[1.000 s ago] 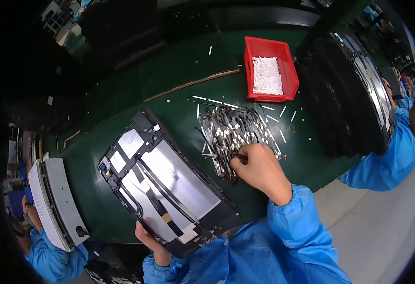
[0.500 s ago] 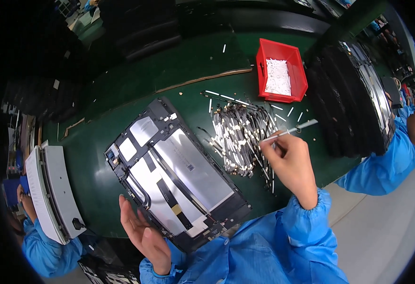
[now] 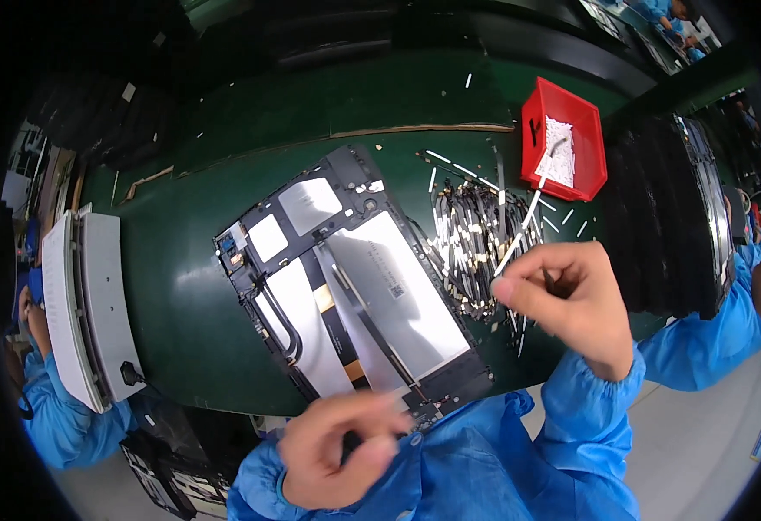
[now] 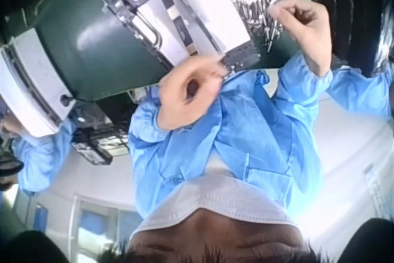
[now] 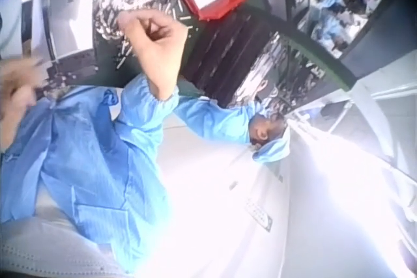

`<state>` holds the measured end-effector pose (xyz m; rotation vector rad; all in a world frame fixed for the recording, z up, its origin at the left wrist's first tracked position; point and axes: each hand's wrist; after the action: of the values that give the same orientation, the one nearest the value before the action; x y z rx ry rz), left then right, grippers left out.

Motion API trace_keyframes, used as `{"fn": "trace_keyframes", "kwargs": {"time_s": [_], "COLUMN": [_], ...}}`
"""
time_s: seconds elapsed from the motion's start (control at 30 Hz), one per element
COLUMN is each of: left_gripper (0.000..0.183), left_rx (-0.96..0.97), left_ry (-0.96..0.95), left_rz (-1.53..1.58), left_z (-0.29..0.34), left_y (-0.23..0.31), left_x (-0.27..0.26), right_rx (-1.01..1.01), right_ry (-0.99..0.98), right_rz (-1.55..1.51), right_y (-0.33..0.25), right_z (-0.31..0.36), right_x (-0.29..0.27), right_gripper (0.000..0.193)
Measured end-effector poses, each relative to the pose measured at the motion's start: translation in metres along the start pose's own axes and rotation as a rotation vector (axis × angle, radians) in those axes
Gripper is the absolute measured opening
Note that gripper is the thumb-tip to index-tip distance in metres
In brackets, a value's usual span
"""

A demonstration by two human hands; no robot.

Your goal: The person assembles internal components into a tablet chassis by hand, placing internal cables, a battery, and a circuit board into the device.

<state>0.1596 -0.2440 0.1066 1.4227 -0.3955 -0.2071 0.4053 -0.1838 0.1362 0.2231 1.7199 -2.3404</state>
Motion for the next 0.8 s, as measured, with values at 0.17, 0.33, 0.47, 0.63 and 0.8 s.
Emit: {"fn": "trace_keyframes", "kwargs": {"time_s": [0.17, 0.33, 0.47, 0.63, 0.8], "left_gripper": [0.024, 0.012, 0.011, 0.011, 0.019], "left_rx": [-0.089, -0.178, -0.141, 0.155, 0.25], "left_ry": [-0.195, -0.208, -0.199, -0.231, 0.117], "left_rz": [-0.112, -0.091, -0.147, -0.471, -0.502], "left_z": [-0.044, -0.062, -0.058, -0.033, 0.019], "left_y": [0.003, 0.01, 0.001, -0.009, -0.009], "left_x": [0.02, 0.029, 0.027, 0.011, -0.018], "right_rx": [-0.09, -0.152, -0.096, -0.187, -0.302], "right_ry": [0.006, 0.23, 0.064, -0.059, -0.198], "right_rz": [-0.132, -0.16, 0.018, 0.06, 0.103], "right_y": [-0.014, -0.004, 0.01, 0.003, 0.007], "right_z": [0.02, 0.031, 0.052, 0.057, 0.051], "right_x": [0.022, 0.024, 0.025, 0.037, 0.071], "right_gripper": [0.008, 0.01, 0.013, 0.008, 0.01]}}
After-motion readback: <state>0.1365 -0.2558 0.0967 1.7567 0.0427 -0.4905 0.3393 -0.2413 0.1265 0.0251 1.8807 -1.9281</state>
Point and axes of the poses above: each hand's wrist, its own z-axis away from the middle knuckle, its own x-axis out of the palm, y = z × x, and after that the axes turned 5 degrees about -x, right-handed
